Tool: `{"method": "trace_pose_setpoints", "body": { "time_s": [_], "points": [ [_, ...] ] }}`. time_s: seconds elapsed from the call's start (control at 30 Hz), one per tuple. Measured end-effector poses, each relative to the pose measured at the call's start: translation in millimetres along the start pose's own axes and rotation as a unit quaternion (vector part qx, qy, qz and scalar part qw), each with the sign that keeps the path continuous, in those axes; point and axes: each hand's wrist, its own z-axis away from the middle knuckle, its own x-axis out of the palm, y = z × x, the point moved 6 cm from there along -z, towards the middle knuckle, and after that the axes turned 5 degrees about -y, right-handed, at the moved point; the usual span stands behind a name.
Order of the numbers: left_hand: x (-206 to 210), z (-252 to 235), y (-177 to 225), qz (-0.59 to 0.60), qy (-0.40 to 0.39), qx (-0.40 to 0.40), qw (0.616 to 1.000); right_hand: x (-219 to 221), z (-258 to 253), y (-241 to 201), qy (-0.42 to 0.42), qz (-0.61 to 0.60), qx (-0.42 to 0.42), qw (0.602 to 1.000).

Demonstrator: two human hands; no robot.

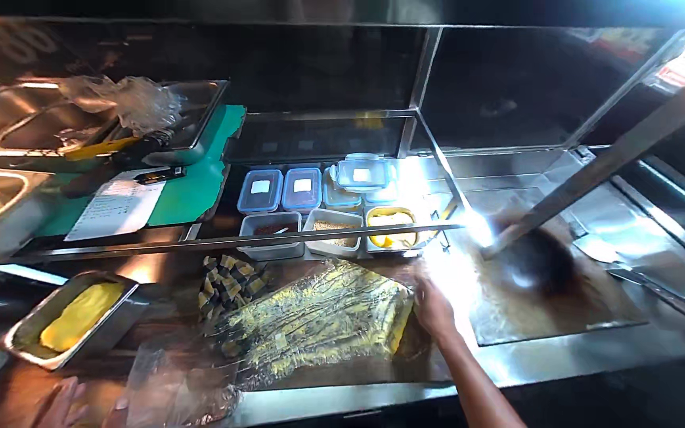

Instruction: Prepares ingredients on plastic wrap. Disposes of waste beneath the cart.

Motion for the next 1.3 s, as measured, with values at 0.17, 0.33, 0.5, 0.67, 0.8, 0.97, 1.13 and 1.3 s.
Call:
{"method": "trace_pose_setpoints", "body": {
  "time_s": [0.17, 0.33, 0.5, 0.67, 0.8, 0.97, 1.13, 1.3],
  "points": [
    [-2.2, 24.0, 22.3, 0.019, -0.02, -0.108, 0.994, 18.1, -16.0, 16.6, -0.152, 0.06, 0.061, 0.985],
    [0.5, 61.7, 28.5, 0.031, -0.048, -0.173, 0.983, 26.4, -25.9, 13.7, -0.168, 0.082, 0.073, 0.98],
    [6.8, 83.3, -10.3, 0.046, -0.028, -0.252, 0.966, 27.2, -29.1, 8.9, -0.164, 0.095, 0.084, 0.978],
    [31.6, 66.3, -35.5, -0.059, -0.133, -0.175, 0.974, 22.1, -24.3, 1.1, -0.109, 0.041, 0.105, 0.988],
    [59.0, 65.9, -54.4, -0.152, -0.21, -0.076, 0.963, 23.7, -31.4, 8.5, -0.05, -0.019, 0.125, 0.991],
    [62.3, 57.1, -97.3, -0.142, -0.216, -0.062, 0.964, 9.8, 1.3, -52.1, -0.022, -0.104, 0.085, 0.991],
    [65.1, 54.5, -111.3, -0.08, -0.251, -0.018, 0.964, 8.8, 24.1, -108.9, 0.015, -0.056, 0.04, 0.998],
    [70.6, 64.2, -117.5, -0.052, -0.232, 0.013, 0.971, 31.7, 17.1, -54.0, 0.023, -0.043, 0.183, 0.982]
  ]
}}
